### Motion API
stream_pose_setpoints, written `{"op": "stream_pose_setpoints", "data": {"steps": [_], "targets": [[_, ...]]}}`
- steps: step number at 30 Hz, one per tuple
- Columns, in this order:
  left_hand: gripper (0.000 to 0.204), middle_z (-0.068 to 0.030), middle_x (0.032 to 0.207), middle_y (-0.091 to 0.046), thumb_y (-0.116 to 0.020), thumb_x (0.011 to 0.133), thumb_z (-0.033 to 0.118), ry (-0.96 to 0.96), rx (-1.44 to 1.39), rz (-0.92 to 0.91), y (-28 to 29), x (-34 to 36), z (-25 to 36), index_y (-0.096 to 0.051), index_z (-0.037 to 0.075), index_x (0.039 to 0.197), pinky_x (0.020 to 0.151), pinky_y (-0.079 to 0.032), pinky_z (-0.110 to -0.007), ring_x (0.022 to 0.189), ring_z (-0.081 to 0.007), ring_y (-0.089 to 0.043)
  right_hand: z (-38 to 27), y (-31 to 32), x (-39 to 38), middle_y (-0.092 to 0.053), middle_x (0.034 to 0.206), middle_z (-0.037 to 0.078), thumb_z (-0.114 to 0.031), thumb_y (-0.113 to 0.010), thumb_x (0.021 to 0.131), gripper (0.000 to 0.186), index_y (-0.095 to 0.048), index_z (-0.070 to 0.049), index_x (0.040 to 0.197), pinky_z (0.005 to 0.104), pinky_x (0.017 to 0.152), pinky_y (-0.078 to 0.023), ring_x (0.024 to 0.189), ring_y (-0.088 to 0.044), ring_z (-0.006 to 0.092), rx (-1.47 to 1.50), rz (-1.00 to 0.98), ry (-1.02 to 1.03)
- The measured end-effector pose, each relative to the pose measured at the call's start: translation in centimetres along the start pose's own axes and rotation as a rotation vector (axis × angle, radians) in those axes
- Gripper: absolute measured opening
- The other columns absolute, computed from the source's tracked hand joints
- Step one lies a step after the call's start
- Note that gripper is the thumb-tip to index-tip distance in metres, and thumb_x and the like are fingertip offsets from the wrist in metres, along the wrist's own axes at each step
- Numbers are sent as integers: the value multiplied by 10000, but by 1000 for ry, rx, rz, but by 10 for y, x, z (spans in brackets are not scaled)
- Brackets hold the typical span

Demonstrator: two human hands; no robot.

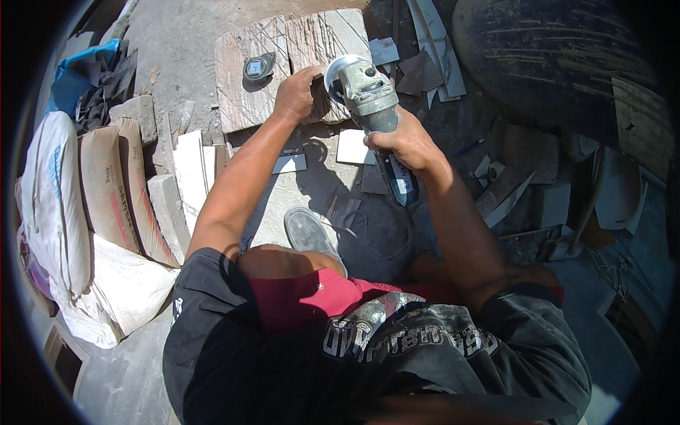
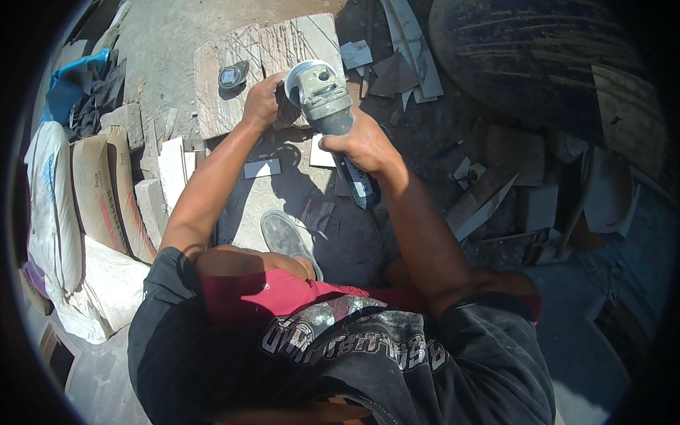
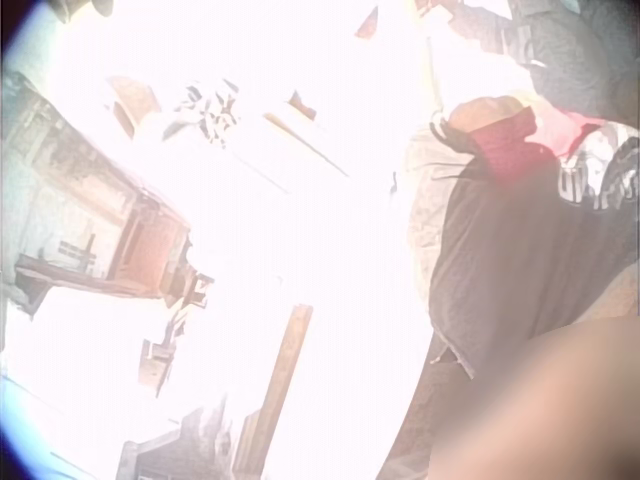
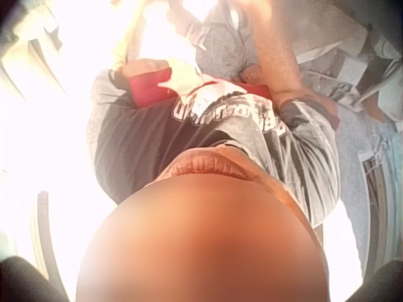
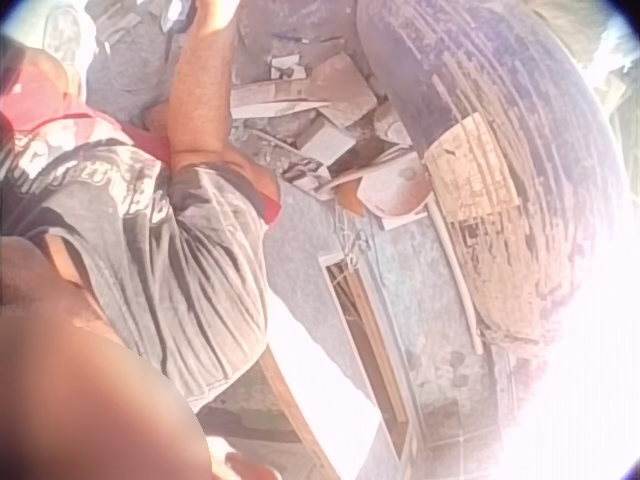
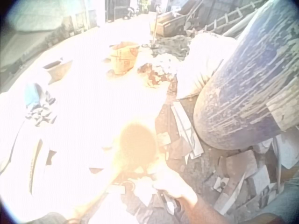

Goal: Using an angle grinder to cut small ceramic tiles while held by hand.

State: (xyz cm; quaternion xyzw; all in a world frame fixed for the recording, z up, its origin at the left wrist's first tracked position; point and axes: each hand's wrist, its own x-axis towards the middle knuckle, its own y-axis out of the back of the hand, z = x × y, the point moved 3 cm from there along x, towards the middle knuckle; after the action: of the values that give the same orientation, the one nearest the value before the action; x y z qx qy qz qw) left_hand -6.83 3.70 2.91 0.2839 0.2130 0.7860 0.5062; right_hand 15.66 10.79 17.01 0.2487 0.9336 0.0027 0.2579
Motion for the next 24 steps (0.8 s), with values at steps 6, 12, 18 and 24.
{"op": "stream_pose_setpoints", "data": {"steps": [6,12,18,24], "targets": [[461,-117,1163,-706,-604,780,-38,30,-61,-22,0,0,-4,-661,134,1204,881,-558,-397,1054,-340,-675,-5,-1,0,-619,1012,67,-210,-738,720,542,-579,32,1178,304,866,-463,916,-560,166,-37,-2,12],[497,-113,1182,-698,-663,764,-6,-39,40,11,-1,-1,0,-642,146,1237,878,-561,-396,1055,-338,-673,8,6,2,-622,972,56,-192,-736,721,496,-589,32,1138,297,832,-467,873,-557,156,-15,56,33],[468,-110,1185,-701,-654,791,9,-27,29,15,-1,-1,-2,-642,153,1236,883,-560,-395,1049,-339,-678,0,4,0,-620,962,51,-194,-738,722,490,-590,30,1133,295,824,-468,863,-556,154,-22,31,15],[453,-114,1190,-700,-625,802,-7,-5,-14,-3,-2,-1,-7,-642,136,1231,886,-560,-391,1055,-338,-677,-1,0,1,-618,955,49,-210,-745,719,520,-584,31,1150,296,825,-468,863,-556,154,-28,6,34]]}}
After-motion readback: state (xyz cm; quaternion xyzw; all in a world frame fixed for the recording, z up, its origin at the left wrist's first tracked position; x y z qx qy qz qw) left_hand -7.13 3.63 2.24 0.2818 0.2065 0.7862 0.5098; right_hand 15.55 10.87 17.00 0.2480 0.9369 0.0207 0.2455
